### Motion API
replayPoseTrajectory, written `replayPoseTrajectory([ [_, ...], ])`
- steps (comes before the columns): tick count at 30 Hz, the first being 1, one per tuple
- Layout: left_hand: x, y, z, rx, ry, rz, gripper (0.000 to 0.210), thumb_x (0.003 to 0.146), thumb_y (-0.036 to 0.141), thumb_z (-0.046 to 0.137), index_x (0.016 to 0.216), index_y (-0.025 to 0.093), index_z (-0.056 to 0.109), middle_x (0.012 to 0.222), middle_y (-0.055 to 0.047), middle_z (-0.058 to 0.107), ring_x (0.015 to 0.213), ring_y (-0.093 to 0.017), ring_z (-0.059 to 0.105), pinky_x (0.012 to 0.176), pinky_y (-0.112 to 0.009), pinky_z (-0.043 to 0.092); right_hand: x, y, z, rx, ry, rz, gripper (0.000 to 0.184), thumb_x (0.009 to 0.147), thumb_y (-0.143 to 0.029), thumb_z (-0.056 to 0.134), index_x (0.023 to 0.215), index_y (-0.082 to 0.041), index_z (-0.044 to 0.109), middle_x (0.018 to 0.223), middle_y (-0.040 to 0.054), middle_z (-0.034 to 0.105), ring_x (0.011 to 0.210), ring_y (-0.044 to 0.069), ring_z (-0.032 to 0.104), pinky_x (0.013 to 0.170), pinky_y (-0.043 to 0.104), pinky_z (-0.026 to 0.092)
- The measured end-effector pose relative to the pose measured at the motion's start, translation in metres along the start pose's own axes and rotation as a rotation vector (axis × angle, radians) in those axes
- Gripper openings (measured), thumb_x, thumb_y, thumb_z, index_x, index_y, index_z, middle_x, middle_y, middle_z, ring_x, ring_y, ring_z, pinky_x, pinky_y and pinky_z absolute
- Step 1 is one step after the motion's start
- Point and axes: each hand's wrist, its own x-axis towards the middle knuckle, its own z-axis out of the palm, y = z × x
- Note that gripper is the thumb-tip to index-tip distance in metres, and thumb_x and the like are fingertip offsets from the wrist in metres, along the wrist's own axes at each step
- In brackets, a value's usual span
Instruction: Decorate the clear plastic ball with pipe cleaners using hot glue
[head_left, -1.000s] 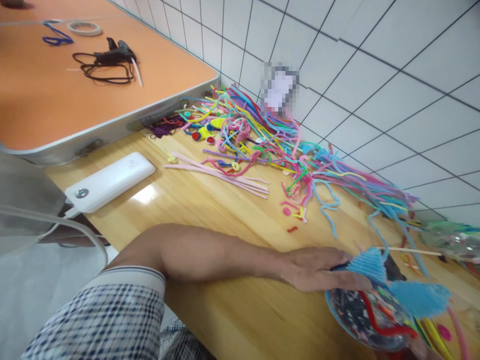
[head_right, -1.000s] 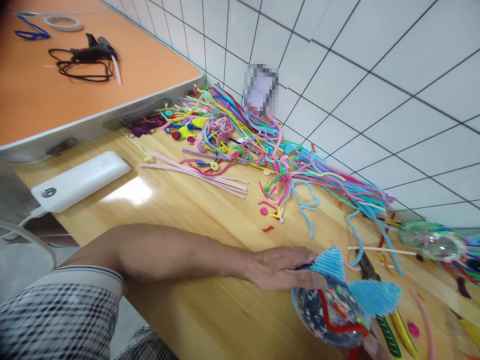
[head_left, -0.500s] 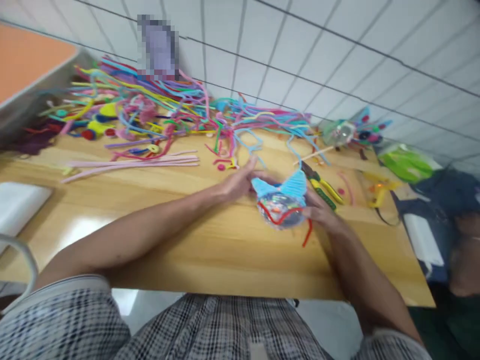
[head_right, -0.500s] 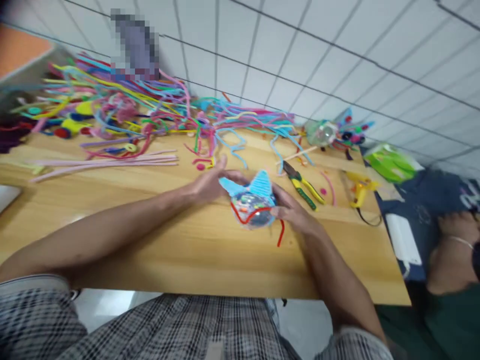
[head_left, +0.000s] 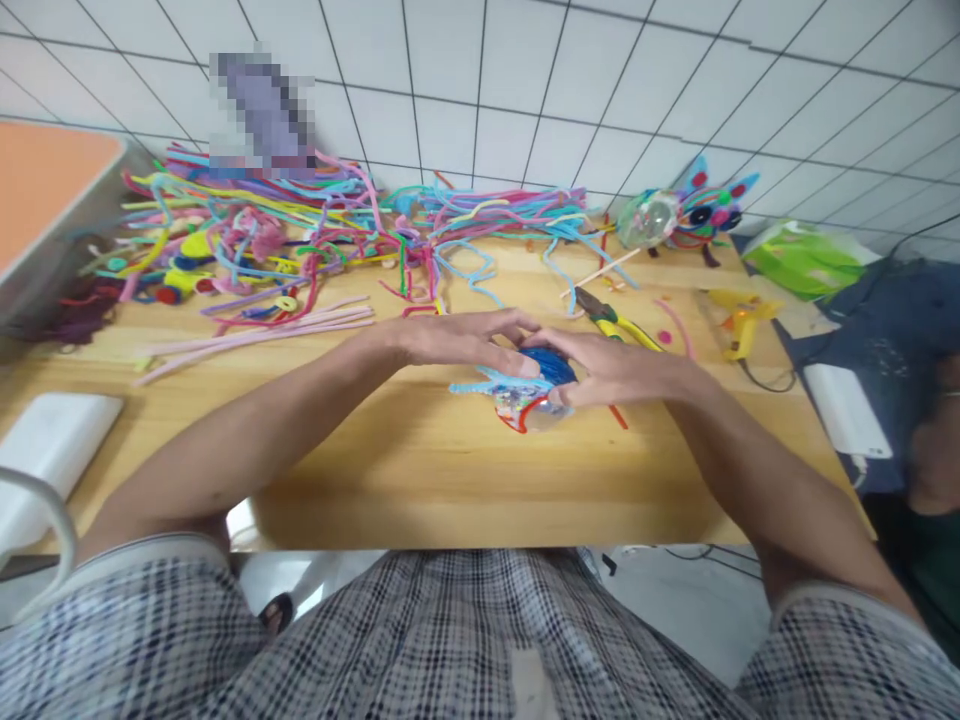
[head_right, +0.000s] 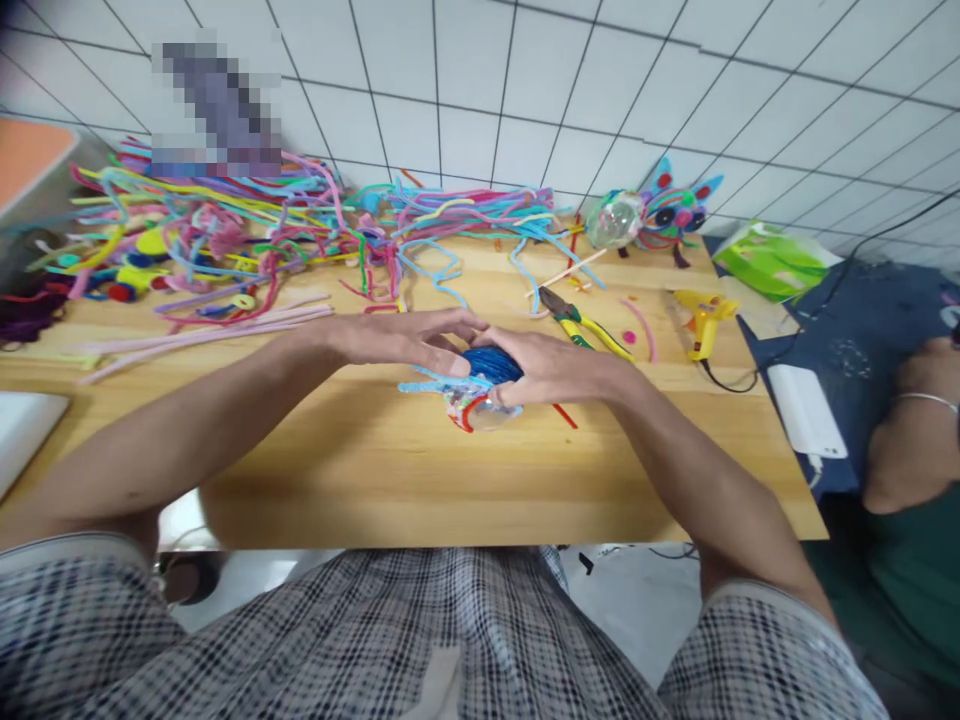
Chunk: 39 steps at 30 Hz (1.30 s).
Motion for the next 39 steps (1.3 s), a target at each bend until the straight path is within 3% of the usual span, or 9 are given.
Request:
replayPoseTrajectory([
  [4,0.016,0.007,-0.001,0.046,-0.067,-0.015,0.126,0.077,0.066,0.098,0.18,0.022,0.04,0.173,-0.024,0.066,0.148,-0.038,0.073,0.111,-0.04,0.063,0.014,0.005,-0.002,-0.041,-0.015,-0.068,0.066,0.091,-0.037,0.091,0.155,-0.031,0.075,0.154,0.0093,0.085,0.131,0.035,0.085,0.107,0.048,0.071],
  [10,0.028,0.002,0.005,0.172,-0.046,0.05,0.14,0.071,0.067,0.097,0.183,0.016,0.032,0.181,-0.025,0.057,0.172,-0.044,0.053,0.134,-0.047,0.051,0.021,0.004,-0.002,-0.085,-0.004,-0.057,0.074,0.09,-0.047,0.095,0.159,-0.029,0.074,0.156,0.0124,0.083,0.133,0.037,0.083,0.107,0.05,0.071],
  [15,0.026,-0.003,0.011,0.099,-0.024,0.118,0.122,0.076,0.064,0.095,0.176,0.019,0.042,0.177,-0.021,0.06,0.17,-0.041,0.054,0.138,-0.05,0.048,0.011,0.0,-0.001,-0.011,0.078,-0.065,0.069,0.095,-0.052,0.094,0.157,-0.03,0.074,0.154,0.0113,0.083,0.131,0.034,0.083,0.108,0.048,0.071],
  [19,0.017,-0.008,0.012,0.051,0.017,0.052,0.103,0.079,0.06,0.095,0.164,0.02,0.054,0.166,-0.019,0.069,0.153,-0.039,0.068,0.123,-0.046,0.059,-0.016,0.004,0.011,0.043,0.333,-0.057,0.052,0.101,-0.05,0.088,0.148,-0.029,0.078,0.14,0.0095,0.088,0.115,0.03,0.087,0.102,0.047,0.072],
  [22,0.012,-0.009,0.014,0.021,-0.016,-0.002,0.087,0.086,0.062,0.09,0.155,0.019,0.06,0.152,-0.016,0.074,0.138,-0.036,0.075,0.11,-0.041,0.062,-0.036,0.005,0.025,-0.054,0.54,-0.075,0.028,0.109,-0.037,0.08,0.135,-0.032,0.083,0.123,0.0064,0.091,0.106,0.029,0.087,0.097,0.047,0.072],
  [24,0.011,-0.009,0.015,0.004,-0.034,0.002,0.077,0.09,0.062,0.086,0.149,0.019,0.063,0.145,-0.013,0.075,0.133,-0.033,0.075,0.107,-0.04,0.062,-0.044,0.003,0.036,-0.122,0.61,-0.092,0.022,0.112,-0.029,0.075,0.131,-0.035,0.085,0.119,0.0052,0.092,0.107,0.029,0.088,0.096,0.047,0.072],
  [34,0.007,-0.009,0.022,0.076,0.053,0.005,0.064,0.091,0.063,0.079,0.136,0.019,0.064,0.131,-0.007,0.072,0.126,-0.029,0.068,0.11,-0.039,0.053,-0.043,-0.012,0.073,-0.33,0.79,-0.203,0.03,0.108,-0.011,0.074,0.124,-0.033,0.088,0.107,0.0033,0.092,0.094,0.024,0.087,0.083,0.041,0.071],
  [39,0.004,-0.01,0.024,0.064,0.079,0.004,0.06,0.093,0.062,0.079,0.132,0.019,0.063,0.13,-0.008,0.072,0.124,-0.029,0.067,0.109,-0.038,0.053,-0.044,-0.012,0.082,-0.374,0.803,-0.213,0.045,0.102,-0.005,0.074,0.133,-0.036,0.087,0.11,0.0017,0.092,0.094,0.022,0.086,0.085,0.039,0.072],
])
